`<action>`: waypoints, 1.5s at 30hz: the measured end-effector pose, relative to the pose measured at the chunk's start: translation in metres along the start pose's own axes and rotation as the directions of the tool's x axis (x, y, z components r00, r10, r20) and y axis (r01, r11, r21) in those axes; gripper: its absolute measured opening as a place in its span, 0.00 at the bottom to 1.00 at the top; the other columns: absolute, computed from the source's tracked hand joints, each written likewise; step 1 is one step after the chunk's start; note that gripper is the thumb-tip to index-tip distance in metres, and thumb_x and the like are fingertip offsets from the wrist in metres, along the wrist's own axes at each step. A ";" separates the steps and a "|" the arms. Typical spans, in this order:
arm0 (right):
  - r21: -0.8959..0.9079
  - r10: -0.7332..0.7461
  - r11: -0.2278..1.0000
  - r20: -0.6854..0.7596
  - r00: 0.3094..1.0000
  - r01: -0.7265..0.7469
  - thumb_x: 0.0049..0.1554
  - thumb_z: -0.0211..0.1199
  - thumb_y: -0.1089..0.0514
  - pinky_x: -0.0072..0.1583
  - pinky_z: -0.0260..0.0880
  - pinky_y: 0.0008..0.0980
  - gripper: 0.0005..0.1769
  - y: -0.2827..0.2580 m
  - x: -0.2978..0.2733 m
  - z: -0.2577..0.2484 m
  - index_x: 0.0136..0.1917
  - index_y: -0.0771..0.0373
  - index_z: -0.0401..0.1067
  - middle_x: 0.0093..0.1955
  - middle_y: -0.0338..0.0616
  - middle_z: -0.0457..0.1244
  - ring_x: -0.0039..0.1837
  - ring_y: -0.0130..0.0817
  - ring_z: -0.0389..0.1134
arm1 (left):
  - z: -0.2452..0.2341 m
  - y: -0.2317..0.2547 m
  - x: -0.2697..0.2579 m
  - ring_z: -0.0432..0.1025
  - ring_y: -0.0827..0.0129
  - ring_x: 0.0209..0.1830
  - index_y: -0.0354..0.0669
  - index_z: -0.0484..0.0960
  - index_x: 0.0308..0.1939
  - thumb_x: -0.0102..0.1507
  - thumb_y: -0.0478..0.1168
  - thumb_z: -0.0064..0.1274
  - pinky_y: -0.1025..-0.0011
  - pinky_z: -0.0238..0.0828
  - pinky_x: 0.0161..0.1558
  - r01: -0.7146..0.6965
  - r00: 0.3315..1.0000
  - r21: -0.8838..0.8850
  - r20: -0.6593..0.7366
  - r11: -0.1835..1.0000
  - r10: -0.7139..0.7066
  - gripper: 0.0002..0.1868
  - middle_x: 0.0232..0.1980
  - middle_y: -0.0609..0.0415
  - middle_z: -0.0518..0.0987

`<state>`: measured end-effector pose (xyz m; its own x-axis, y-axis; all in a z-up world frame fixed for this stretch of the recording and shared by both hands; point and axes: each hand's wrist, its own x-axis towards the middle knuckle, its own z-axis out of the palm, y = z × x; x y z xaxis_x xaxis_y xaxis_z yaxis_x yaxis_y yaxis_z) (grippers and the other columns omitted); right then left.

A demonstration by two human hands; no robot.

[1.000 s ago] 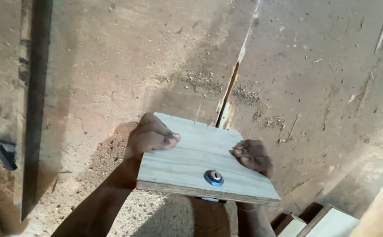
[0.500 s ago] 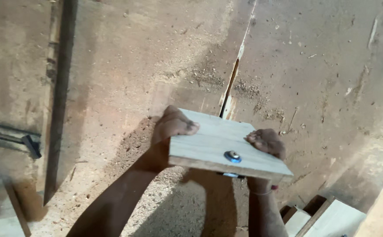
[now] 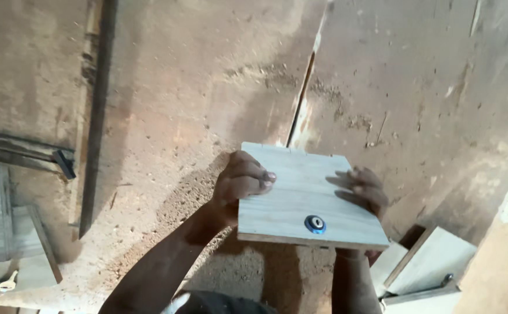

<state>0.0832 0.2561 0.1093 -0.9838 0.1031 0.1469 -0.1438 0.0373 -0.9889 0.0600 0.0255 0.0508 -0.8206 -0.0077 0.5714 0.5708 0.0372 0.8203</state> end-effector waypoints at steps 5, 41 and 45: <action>-0.032 -0.124 0.991 0.081 0.989 0.127 0.66 0.52 0.28 0.81 0.55 0.50 0.33 0.033 0.001 -0.019 0.54 0.61 0.69 0.56 0.51 0.67 0.68 0.44 0.65 | 0.016 -0.019 -0.014 0.71 0.71 0.41 0.47 0.75 0.39 0.67 0.39 0.55 0.68 0.68 0.46 0.030 0.999 0.022 0.019 0.999 -0.030 0.05 0.45 0.56 0.81; 0.084 -0.117 0.989 -0.018 0.993 0.118 0.67 0.59 0.48 0.62 0.72 0.43 0.14 0.077 -0.013 -0.090 0.52 0.61 0.74 0.53 0.53 0.70 0.57 0.42 0.71 | 0.041 -0.008 -0.005 0.69 0.69 0.44 0.49 0.74 0.44 0.66 0.39 0.54 0.66 0.63 0.51 0.222 0.956 0.010 0.196 0.975 -0.219 0.05 0.45 0.56 0.79; 0.064 -0.148 0.987 -0.007 0.989 0.148 0.64 0.58 0.45 0.61 0.70 0.42 0.16 0.078 0.006 -0.093 0.51 0.60 0.73 0.51 0.50 0.71 0.53 0.38 0.71 | 0.051 -0.016 0.006 0.68 0.68 0.46 0.47 0.74 0.43 0.69 0.40 0.51 0.68 0.63 0.52 0.265 0.939 -0.039 0.239 0.964 -0.248 0.03 0.46 0.57 0.79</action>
<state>0.0765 0.3519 0.0351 -0.9510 0.1035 0.2913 -0.2941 -0.0120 -0.9557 0.0441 0.0754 0.0398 -0.9187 0.2222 0.3266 0.3339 -0.0050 0.9426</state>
